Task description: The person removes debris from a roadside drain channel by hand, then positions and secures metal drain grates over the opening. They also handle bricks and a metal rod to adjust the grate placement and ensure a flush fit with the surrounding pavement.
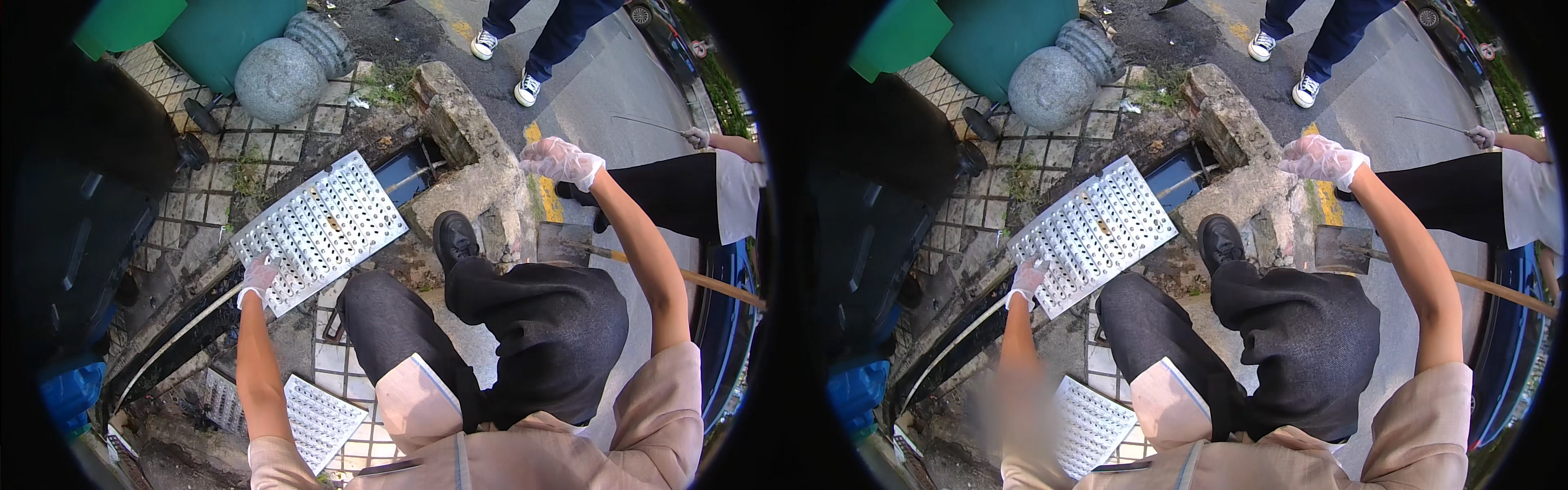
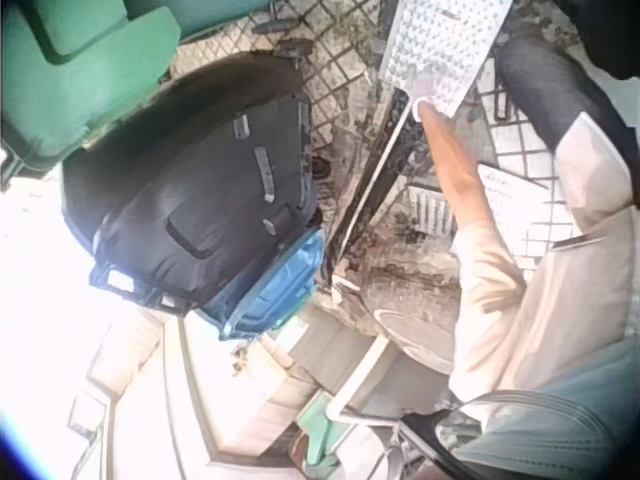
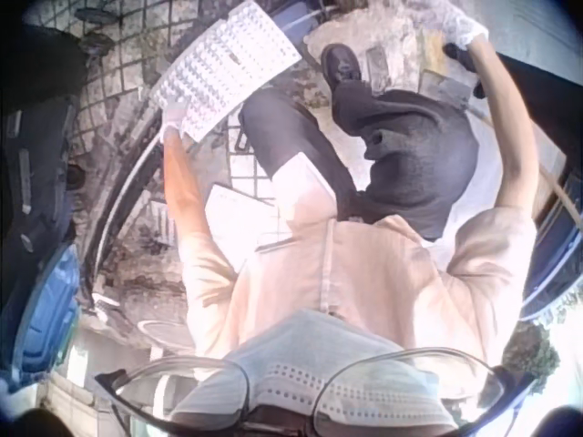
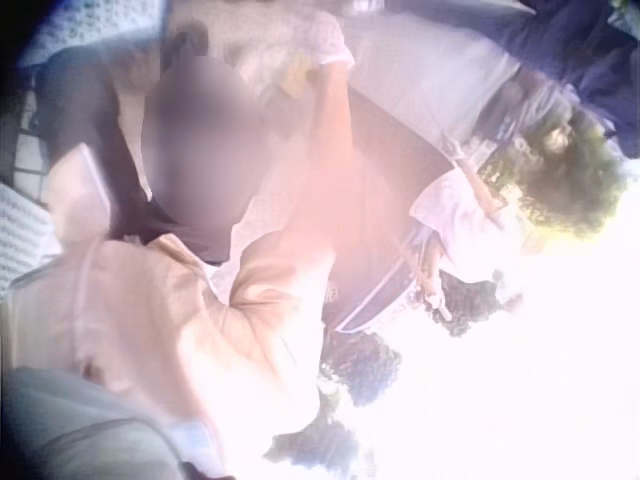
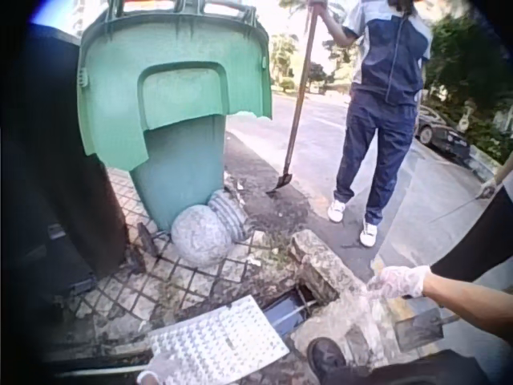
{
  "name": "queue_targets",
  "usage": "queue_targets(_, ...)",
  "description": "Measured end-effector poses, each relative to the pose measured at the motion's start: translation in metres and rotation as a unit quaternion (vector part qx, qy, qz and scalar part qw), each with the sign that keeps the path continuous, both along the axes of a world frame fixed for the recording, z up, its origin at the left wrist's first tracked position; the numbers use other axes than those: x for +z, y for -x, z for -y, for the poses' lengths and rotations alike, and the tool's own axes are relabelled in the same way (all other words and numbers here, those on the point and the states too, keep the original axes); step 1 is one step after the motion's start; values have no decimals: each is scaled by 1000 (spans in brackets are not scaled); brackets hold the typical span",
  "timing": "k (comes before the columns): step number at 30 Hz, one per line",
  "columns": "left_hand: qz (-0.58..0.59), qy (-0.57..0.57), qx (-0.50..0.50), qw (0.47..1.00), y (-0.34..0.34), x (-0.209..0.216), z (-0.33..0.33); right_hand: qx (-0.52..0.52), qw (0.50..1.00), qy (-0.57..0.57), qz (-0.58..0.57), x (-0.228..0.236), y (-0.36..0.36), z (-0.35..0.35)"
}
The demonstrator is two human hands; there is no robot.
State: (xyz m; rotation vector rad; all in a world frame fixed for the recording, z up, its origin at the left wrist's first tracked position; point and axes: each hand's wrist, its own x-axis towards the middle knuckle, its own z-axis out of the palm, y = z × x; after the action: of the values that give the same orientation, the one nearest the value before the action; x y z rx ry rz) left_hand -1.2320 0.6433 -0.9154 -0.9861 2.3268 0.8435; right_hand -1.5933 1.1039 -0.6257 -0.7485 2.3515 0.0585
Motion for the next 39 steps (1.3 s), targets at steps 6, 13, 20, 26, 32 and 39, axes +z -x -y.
queue_targets(6,-63,77,77,992,-47,64,107,-51,992,84,83,-41,-32,-14)
queue_targets(13,-15,101,119,988,-65,74,101,-107,970,94,198,-89,-57,25)
queue_targets(20,-118,27,165,979,-166,-7,96,-94,967,107,212,-88,-71,107)
queue_targets(26,-114,-91,303,942,-192,-26,45,-131,956,106,239,-71,-93,92)
queue_targets(32,-99,-55,386,916,-147,-66,27,-120,966,26,226,-93,-91,88)
queue_targets(39,-67,9,294,953,-142,-92,-15,-20,975,28,221,-75,-95,105)
